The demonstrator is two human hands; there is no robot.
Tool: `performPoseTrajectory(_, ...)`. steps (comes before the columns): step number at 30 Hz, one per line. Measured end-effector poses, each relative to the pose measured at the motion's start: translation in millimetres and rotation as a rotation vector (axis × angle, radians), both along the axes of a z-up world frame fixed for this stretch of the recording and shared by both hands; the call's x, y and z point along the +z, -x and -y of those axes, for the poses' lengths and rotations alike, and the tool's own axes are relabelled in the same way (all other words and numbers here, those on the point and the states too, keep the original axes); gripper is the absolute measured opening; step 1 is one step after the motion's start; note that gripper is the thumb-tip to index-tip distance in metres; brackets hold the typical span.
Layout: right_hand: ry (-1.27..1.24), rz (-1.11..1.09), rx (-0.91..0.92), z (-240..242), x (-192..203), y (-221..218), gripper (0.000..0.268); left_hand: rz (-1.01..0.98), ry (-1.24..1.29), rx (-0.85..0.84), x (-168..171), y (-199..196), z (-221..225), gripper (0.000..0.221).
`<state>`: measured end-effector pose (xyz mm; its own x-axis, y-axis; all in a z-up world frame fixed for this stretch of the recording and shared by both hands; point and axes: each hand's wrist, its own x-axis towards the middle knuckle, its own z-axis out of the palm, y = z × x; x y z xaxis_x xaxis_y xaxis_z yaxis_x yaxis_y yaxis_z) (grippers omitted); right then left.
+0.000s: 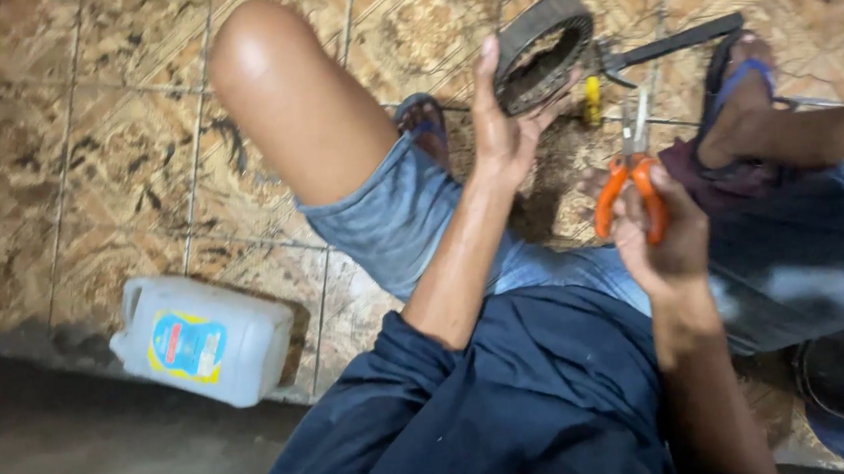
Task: Cutting and removing copper wire windings from a motor stator using pliers and a screwdriver for recycling or repair.
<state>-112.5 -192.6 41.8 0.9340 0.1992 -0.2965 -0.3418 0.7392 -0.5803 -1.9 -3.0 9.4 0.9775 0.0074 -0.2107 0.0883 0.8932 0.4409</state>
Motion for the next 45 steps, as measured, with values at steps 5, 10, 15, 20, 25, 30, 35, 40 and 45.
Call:
performPoseTrajectory(5, -0.145, 0.005, 0.129, 0, 3, -1, 0.034, 0.068, 0.057, -0.066, -12, 0, 4, 0.089)
performPoseTrajectory(10, 0.042, -0.022, 0.135, -11, 6, 4, 0.037, 0.007, 0.051, -0.147, -3, 1, 1, 0.085)
performPoseTrajectory(15, 0.02, -0.019, 0.141, -12, 12, 2, 0.039, 0.075, 0.002, -0.135, -28, -1, 8, 0.069)
performPoseTrajectory(20, -0.001, -0.071, 0.211, -1, 5, -5, 0.052, 0.206, -0.239, -0.096, -41, 7, 14, 0.06)
performPoseTrajectory(25, 0.005, -0.05, 0.234, -2, 4, -5, 0.057, 0.257, -0.198, -0.076, -23, 13, 15, 0.069)
performPoseTrajectory(30, -0.015, 0.015, 0.274, 1, -6, -4, 0.057, 0.262, -0.08, -0.042, 1, 19, 12, 0.07)
performPoseTrajectory(35, -0.068, 0.101, 0.341, 2, -13, -1, 0.056, 0.234, 0.114, 0.001, -8, 16, 14, 0.059)
performPoseTrajectory(40, -0.085, 0.116, 0.341, 1, -6, -1, 0.055, 0.199, 0.177, 0.01, -26, 13, 12, 0.063)
performPoseTrajectory(45, -0.088, 0.115, 0.313, -1, 1, 0, 0.055, 0.497, 0.099, -0.048, 32, 23, 13, 0.067)
